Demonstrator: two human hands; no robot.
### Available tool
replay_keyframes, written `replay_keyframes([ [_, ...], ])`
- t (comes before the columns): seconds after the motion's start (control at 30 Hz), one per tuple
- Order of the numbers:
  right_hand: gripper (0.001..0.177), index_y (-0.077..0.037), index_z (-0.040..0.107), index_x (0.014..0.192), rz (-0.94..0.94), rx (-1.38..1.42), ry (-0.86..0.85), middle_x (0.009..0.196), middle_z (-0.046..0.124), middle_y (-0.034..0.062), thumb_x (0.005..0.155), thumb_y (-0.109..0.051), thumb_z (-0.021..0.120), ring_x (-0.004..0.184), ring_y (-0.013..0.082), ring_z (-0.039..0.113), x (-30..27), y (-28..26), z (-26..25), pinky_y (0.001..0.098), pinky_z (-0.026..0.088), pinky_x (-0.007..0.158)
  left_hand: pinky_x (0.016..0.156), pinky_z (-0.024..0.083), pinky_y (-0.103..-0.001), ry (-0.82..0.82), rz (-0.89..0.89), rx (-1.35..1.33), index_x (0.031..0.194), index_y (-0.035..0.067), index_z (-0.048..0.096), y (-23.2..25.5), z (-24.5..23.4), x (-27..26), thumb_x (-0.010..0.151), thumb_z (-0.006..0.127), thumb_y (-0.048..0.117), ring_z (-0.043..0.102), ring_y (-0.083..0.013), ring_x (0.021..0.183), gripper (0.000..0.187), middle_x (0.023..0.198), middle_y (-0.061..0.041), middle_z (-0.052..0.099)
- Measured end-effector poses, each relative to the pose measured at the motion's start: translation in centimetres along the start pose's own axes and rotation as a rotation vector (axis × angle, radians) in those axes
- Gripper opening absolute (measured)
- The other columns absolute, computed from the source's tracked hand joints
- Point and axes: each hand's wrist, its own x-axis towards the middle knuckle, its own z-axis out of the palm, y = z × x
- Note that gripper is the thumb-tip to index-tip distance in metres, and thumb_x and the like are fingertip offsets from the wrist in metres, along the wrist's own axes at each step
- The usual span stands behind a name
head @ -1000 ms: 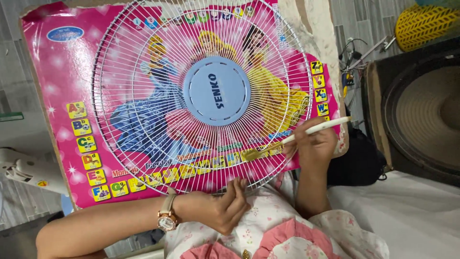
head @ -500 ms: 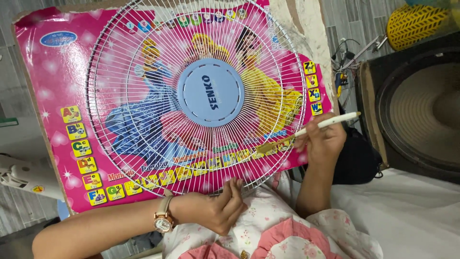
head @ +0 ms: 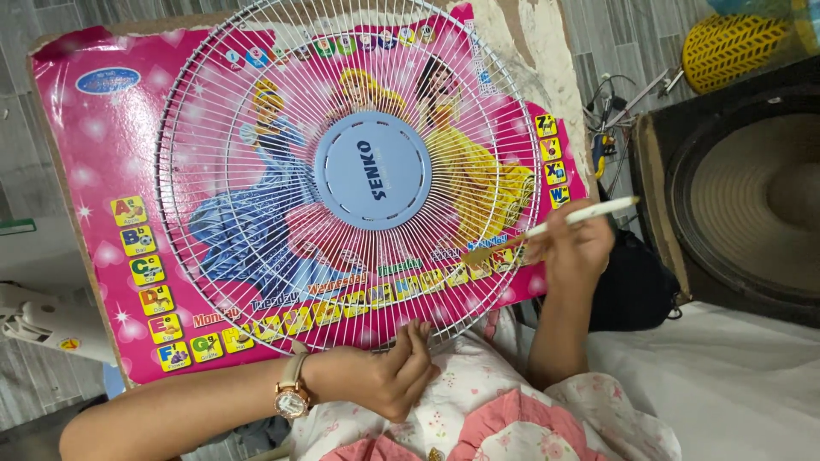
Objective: Cleaning a fan grill with a small brush
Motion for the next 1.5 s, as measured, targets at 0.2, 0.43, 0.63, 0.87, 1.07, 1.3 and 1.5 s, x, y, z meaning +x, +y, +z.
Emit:
replay_keyframes([
  [0.2, 0.010, -0.002, 0.057, 0.095, -0.016, 0.171, -0.269, 0.061, 0.065, 0.0110, 0.093, -0.003, 0.067, 0.040, 0.0146, 0.061, -1.9, 0.1, 0.8, 0.0212, 0.048, 0.034, 0.068, 0.062, -0.025, 0.002, -0.008, -0.006, 0.089, -0.001, 0.073, -0.1, -0.1, 0.1, 0.089, 0.069, 0.004, 0.071, -0.0199, 0.077, 0.006, 0.085, -0.014, 0.073],
  [0.43, 0.013, -0.003, 0.056, 0.100, 0.000, 0.154, -0.084, 0.065, 0.063, 0.0073, 0.097, -0.008, 0.068, 0.041, 0.0130, 0.059, -1.2, -0.2, 0.5, 0.0216, 0.047, 0.034, 0.070, 0.061, -0.026, -0.002, -0.028, -0.008, 0.089, 0.001, 0.071, -0.3, -0.2, 0.1, 0.091, 0.066, 0.006, 0.070, -0.0212, 0.078, 0.008, 0.086, -0.014, 0.071],
  [0.63, 0.014, -0.003, 0.056, 0.106, -0.011, 0.084, -0.010, 0.068, 0.062, 0.0092, 0.100, -0.010, 0.066, 0.046, 0.0146, 0.059, 1.1, 0.7, -1.0, 0.0218, 0.050, 0.040, 0.068, 0.061, -0.025, 0.010, -0.028, 0.007, 0.089, 0.001, 0.073, 0.0, -0.1, -0.1, 0.090, 0.069, 0.004, 0.071, -0.0194, 0.077, 0.005, 0.084, -0.012, 0.072],
  [0.87, 0.043, -0.010, 0.038, 0.116, -0.013, 0.197, -0.064, 0.066, 0.063, 0.0107, 0.093, -0.001, 0.073, 0.041, 0.0161, 0.063, -0.5, -1.1, 2.1, 0.0223, 0.055, 0.031, 0.071, 0.060, -0.025, -0.002, -0.033, 0.010, 0.089, 0.000, 0.072, -0.4, -0.4, 0.2, 0.088, 0.067, 0.003, 0.070, -0.0200, 0.079, 0.006, 0.086, -0.013, 0.071],
  [1.07, 0.043, -0.014, 0.030, 0.113, 0.026, 0.160, -0.183, 0.068, 0.065, 0.0123, 0.094, 0.003, 0.065, 0.040, 0.0179, 0.062, -1.9, -2.1, 3.2, 0.0222, 0.047, 0.029, 0.068, 0.061, -0.023, 0.017, -0.029, 0.011, 0.090, 0.001, 0.073, 0.2, 0.2, -0.1, 0.091, 0.070, 0.005, 0.071, -0.0188, 0.076, 0.006, 0.084, -0.012, 0.073],
  [1.3, 0.039, -0.009, 0.035, 0.122, -0.024, 0.153, 0.027, 0.074, 0.061, 0.0078, 0.101, -0.002, 0.066, 0.047, 0.0148, 0.062, 0.8, -1.6, 2.4, 0.0205, 0.050, 0.034, 0.069, 0.062, -0.023, 0.018, -0.033, 0.008, 0.092, 0.001, 0.074, -0.2, 0.0, 0.1, 0.093, 0.070, 0.005, 0.072, -0.0190, 0.077, 0.006, 0.087, -0.012, 0.074],
  [1.5, 0.043, -0.010, 0.030, 0.121, -0.065, 0.131, -0.071, 0.072, 0.065, 0.0124, 0.100, -0.010, 0.068, 0.043, 0.0142, 0.058, 0.9, -1.8, 3.1, 0.0214, 0.045, 0.031, 0.068, 0.061, -0.024, 0.021, -0.043, 0.026, 0.089, 0.001, 0.073, 0.2, 0.1, 0.0, 0.090, 0.069, 0.005, 0.071, -0.0198, 0.078, 0.006, 0.086, -0.012, 0.073],
])
